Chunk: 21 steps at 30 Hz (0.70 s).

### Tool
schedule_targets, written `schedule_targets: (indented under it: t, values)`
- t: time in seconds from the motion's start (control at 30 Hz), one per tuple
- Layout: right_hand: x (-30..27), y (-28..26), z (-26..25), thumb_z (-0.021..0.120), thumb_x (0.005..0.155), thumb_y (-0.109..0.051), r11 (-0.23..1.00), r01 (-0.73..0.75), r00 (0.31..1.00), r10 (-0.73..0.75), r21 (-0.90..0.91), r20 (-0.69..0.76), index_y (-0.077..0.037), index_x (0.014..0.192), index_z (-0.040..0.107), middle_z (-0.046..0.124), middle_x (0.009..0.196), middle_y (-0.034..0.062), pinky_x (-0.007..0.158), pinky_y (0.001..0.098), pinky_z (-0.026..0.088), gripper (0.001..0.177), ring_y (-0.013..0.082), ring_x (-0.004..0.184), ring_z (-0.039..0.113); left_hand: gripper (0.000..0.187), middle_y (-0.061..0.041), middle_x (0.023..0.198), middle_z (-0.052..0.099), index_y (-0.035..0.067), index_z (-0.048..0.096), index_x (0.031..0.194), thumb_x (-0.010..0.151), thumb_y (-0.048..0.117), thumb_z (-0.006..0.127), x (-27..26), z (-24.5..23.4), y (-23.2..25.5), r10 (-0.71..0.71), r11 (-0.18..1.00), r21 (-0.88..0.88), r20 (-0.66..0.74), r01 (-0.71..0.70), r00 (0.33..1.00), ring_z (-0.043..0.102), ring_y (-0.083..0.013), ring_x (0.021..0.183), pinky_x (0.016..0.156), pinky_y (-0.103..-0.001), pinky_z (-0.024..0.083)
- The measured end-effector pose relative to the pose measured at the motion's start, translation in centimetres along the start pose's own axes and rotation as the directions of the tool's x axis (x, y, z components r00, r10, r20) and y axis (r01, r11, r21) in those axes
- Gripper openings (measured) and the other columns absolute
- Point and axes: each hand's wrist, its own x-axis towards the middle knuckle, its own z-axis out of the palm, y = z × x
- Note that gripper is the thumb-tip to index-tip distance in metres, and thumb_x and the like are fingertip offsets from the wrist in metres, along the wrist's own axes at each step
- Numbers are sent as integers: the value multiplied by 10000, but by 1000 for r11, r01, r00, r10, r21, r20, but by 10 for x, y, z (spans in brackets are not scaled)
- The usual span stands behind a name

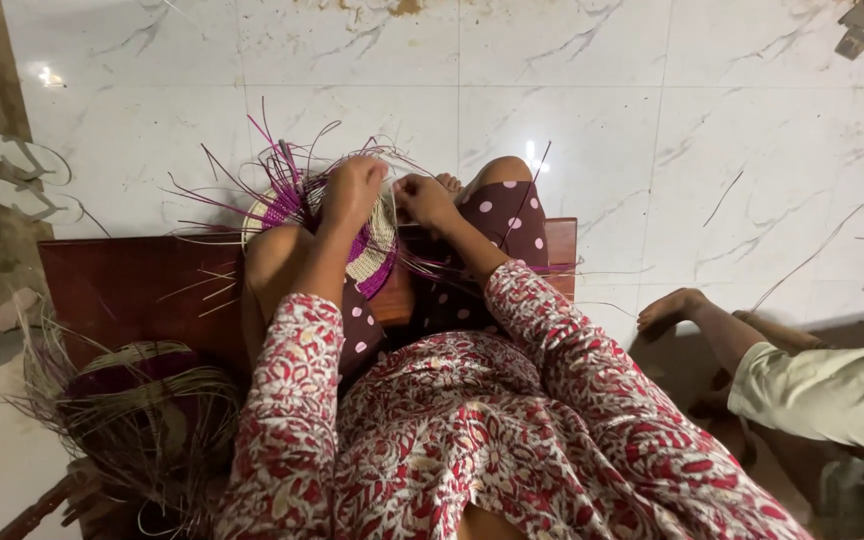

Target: Weaving a hand fan by interlacing colored and natural fiber strips.

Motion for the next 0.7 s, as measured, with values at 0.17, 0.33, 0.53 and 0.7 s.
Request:
schedule_targets:
  t: [0.17,0.33,0.53,0.7]
  values:
    - [24,26,12,721,883,-236,965,228,971,-216,-129,102,-156,1140,666,749,897,134,770,415,627,275,286,835,756,169,-205,940,738,67,736,992,1010,140,585,28,-37,46,-78,918,-394,-41,55,996,761,-289,765,635,-323,673]
    - [39,13,19,619,957,-252,868,185,982,-179,-462,57,-61,1102,695,749,974,242,918,535,572,251,463,970,719,161,-241,969,735,11,706,1077,1011,89,581,31,-54,73,47,920,-383,-102,-83,994,765,-275,837,708,-321,671]
    - [62,39,14,585,971,-234,997,-82,985,83,-15,150,13,1034,663,706,648,134,595,292,620,267,200,560,730,309,-201,1152,684,173,725,1251,1009,130,537,25,-19,10,9,915,381,310,-133,951,683,-388,1121,935,-534,573]
    - [49,34,22,659,956,-201,965,-182,977,156,190,146,37,1048,643,674,614,130,490,247,578,256,173,480,677,298,-109,931,729,145,785,962,956,157,487,20,-4,-36,230,693,598,346,-402,910,682,-310,997,890,-431,554]
